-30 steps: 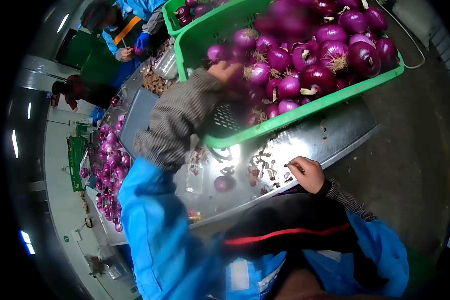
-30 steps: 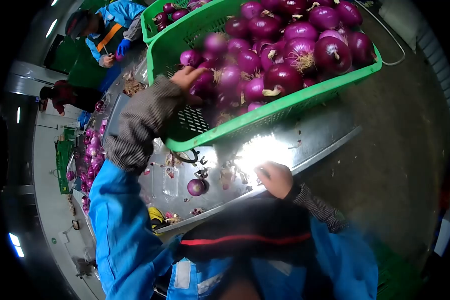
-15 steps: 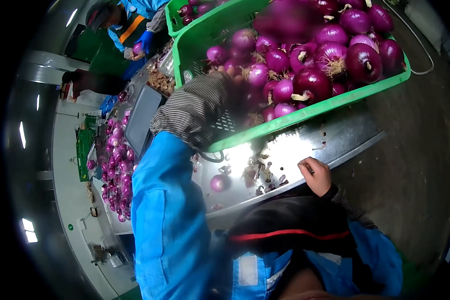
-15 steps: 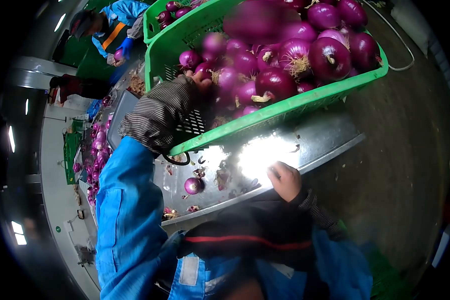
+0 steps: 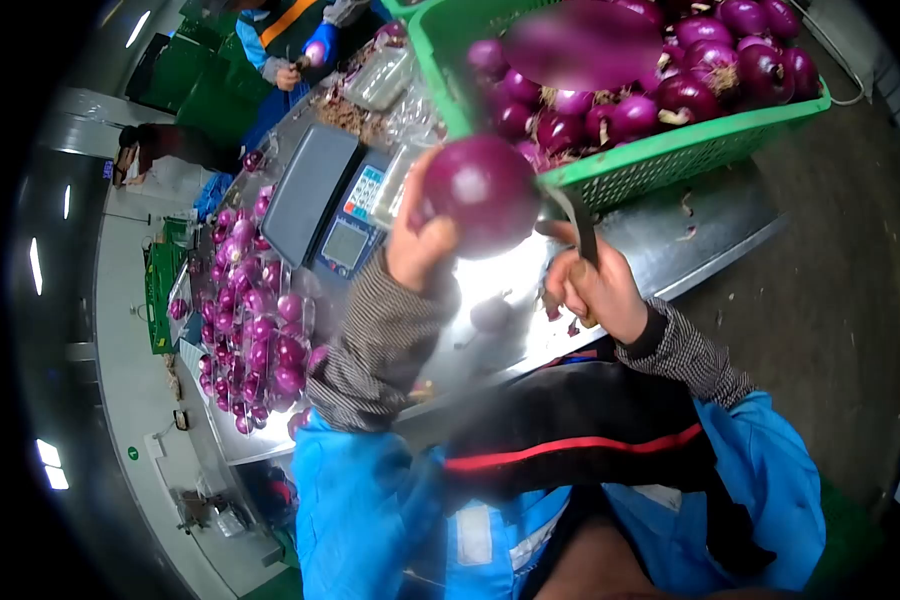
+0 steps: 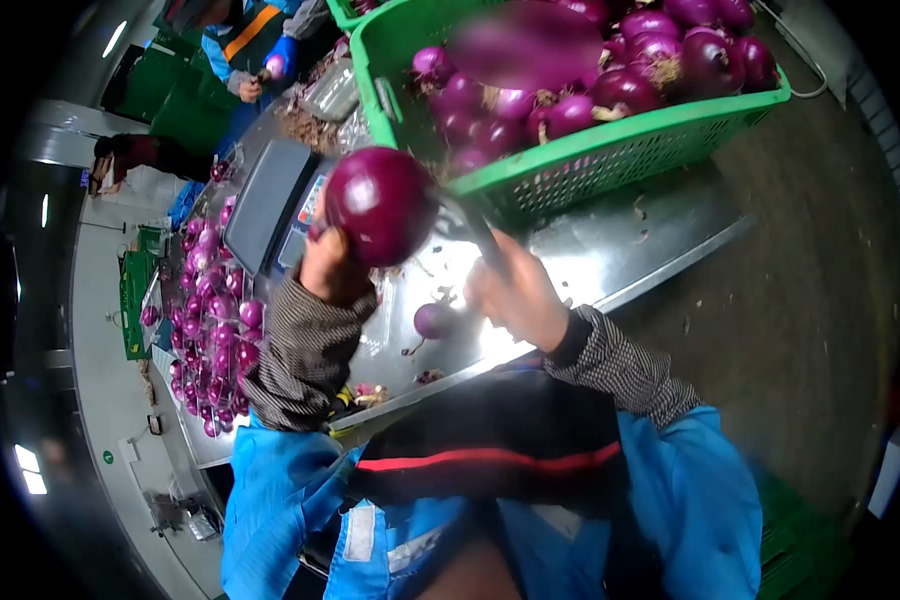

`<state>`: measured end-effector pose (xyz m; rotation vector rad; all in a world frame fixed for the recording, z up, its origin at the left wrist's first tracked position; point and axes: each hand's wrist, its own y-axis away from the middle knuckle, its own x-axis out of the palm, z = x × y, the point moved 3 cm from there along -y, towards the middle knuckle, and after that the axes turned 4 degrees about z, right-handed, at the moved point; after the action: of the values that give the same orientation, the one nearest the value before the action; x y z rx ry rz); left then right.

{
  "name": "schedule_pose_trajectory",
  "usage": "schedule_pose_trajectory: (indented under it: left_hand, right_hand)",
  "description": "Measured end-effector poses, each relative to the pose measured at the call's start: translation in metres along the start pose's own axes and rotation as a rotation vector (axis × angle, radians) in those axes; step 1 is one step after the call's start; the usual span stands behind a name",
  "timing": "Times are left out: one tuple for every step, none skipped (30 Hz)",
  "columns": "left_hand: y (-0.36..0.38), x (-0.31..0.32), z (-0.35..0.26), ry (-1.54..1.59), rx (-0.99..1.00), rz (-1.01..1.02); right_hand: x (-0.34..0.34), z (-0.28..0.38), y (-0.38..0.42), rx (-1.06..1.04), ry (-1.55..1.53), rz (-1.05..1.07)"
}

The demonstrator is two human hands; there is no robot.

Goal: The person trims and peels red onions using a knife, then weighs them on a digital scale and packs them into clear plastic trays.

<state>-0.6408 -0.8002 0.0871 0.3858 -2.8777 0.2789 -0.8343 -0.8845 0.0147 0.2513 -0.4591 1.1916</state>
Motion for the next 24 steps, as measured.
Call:
schedule_pose_trajectory:
  left_hand:
    - [0.024, -0.001, 0.012, 0.054, -0.021, -0.017]
    - [0.046, 0.002, 0.020, 0.054, -0.044, -0.111]
    - [0.063, 0.008, 0.027, 0.141, -0.065, -0.164]
    - [0.076, 0.005, 0.030, 0.105, -0.115, -0.121]
    - [0.087, -0.001, 0.035, 0.069, -0.165, -0.072]
    - [0.091, -0.006, 0.038, -0.090, -0.149, 0.026]
    - [0.105, -0.016, 0.045, -0.015, -0.330, 0.033]
    - [0.119, -0.025, 0.052, 0.057, -0.513, 0.027]
    - [0.126, -0.026, 0.055, 0.130, -0.609, 0.036]
    - [0.128, -0.022, 0.057, 0.254, -0.599, 0.001]
    - [0.130, -0.020, 0.061, 0.385, -0.571, -0.046]
    - [0.133, -0.020, 0.065, 0.449, -0.520, -0.075]
    - [0.136, -0.023, 0.070, 0.503, -0.484, -0.095]
    - [0.136, -0.025, 0.071, 0.463, -0.444, -0.099]
    - [0.136, -0.023, 0.072, 0.425, -0.404, -0.108]
    - [0.136, -0.022, 0.072, 0.386, -0.364, -0.120]
    - [0.137, -0.019, 0.071, 0.395, -0.372, -0.114]
    - [0.136, -0.015, 0.066, 0.402, -0.378, -0.108]
    - [0.133, -0.011, 0.062, 0.408, -0.381, -0.101]
    - [0.132, -0.007, 0.059, 0.395, -0.382, -0.093]
    - [0.133, -0.006, 0.062, 0.444, -0.374, -0.088]
    - [0.136, -0.006, 0.068, 0.493, -0.368, -0.085]
    - [0.136, -0.005, 0.072, 0.542, -0.362, -0.082]
    - [0.134, 0.000, 0.073, 0.524, -0.365, -0.046]
  right_hand:
    - [0.013, -0.009, -0.005, -0.037, -0.102, 0.019]
    - [0.023, -0.010, -0.006, 0.080, -0.049, -0.001]
    - [0.033, -0.009, -0.007, 0.196, 0.004, -0.021]
    - [0.038, -0.019, -0.008, 0.146, -0.011, -0.035]
    - [0.036, -0.030, -0.007, 0.150, -0.020, -0.077]
    - [0.044, -0.031, -0.006, 0.116, -0.017, -0.111]
    - [0.045, -0.034, -0.005, 0.104, 0.112, -0.122]
    - [0.046, -0.038, -0.003, 0.093, 0.244, -0.137]
    - [0.048, -0.041, -0.002, 0.084, 0.373, -0.154]
    - [0.053, -0.042, -0.003, 0.065, 0.505, -0.145]
    - [0.060, -0.043, -0.004, 0.043, 0.638, -0.132]
    - [0.068, -0.044, -0.004, -0.082, 0.634, -0.180]
    - [0.069, -0.041, 0.000, -0.091, 0.744, -0.201]
    - [0.070, -0.034, 0.004, -0.098, 0.854, -0.222]
    - [0.068, -0.027, 0.009, -0.103, 0.964, -0.237]
    - [0.064, -0.021, 0.013, -0.121, 1.093, -0.217]
    - [0.061, -0.018, 0.018, -0.125, 1.213, -0.193]
    - [0.059, -0.017, 0.022, -0.167, 1.279, -0.167]
    - [0.057, -0.015, 0.025, -0.211, 1.346, -0.141]
    - [0.056, -0.011, 0.026, -0.235, 1.374, -0.121]
    - [0.056, -0.008, 0.025, -0.258, 1.402, -0.102]
    - [0.056, -0.006, 0.026, -0.280, 1.427, -0.081]
    - [0.053, -0.005, 0.025, -0.297, 1.431, -0.071]
    - [0.049, -0.004, 0.024, -0.313, 1.435, -0.063]
